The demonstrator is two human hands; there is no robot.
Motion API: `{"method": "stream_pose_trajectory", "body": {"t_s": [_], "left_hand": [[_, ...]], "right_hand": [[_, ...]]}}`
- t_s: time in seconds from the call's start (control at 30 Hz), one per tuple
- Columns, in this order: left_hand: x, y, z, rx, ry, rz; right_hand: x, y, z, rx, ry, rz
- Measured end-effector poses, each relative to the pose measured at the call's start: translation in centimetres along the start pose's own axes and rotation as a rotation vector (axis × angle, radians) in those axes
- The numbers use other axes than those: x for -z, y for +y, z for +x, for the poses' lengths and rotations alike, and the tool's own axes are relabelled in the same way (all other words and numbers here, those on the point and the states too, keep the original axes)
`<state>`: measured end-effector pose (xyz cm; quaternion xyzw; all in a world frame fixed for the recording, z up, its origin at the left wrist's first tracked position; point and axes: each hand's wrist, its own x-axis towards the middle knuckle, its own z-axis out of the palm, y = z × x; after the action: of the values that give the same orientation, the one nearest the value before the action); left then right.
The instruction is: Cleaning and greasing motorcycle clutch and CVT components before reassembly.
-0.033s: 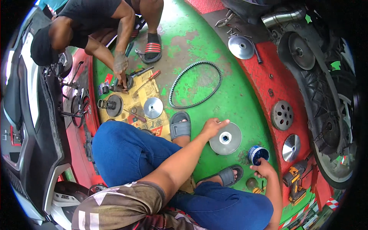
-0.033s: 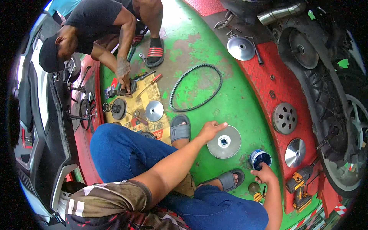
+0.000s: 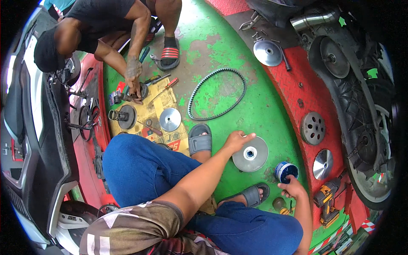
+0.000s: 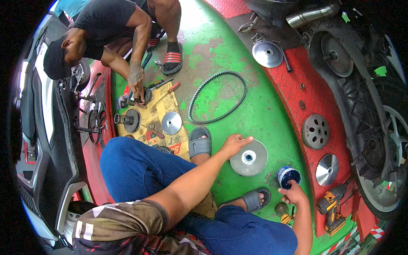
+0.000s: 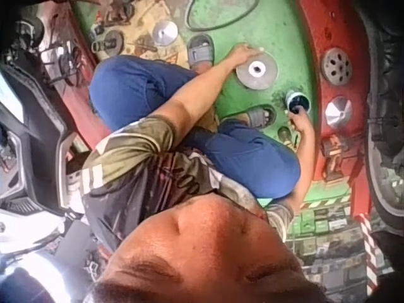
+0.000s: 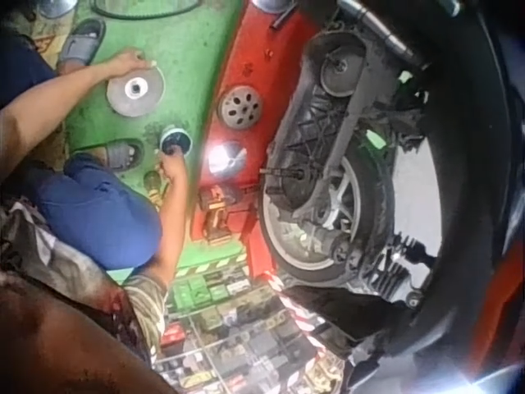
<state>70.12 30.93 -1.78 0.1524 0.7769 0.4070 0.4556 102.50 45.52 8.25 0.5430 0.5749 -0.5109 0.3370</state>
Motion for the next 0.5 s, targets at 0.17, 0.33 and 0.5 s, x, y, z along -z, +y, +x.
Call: {"method": "stream_pose_trajectory", "body": {"t_s": [0.17,0.33,0.5], "left_hand": [[-0.3,1.8,0.2,-0.148,-0.044,0.228],[0.2,2.0,0.5,-0.194,-0.027,0.349],[0.3,1.7,-1.0,-0.262,0.139,0.151]], "right_hand": [[0.4,-0.3,-3.5,0.073,0.138,0.133],[0.4,-2.7,-7.1,0.285,0.284,0.123],[0.5,-5.6,-7.9,0.409,0.306,0.286]]}}
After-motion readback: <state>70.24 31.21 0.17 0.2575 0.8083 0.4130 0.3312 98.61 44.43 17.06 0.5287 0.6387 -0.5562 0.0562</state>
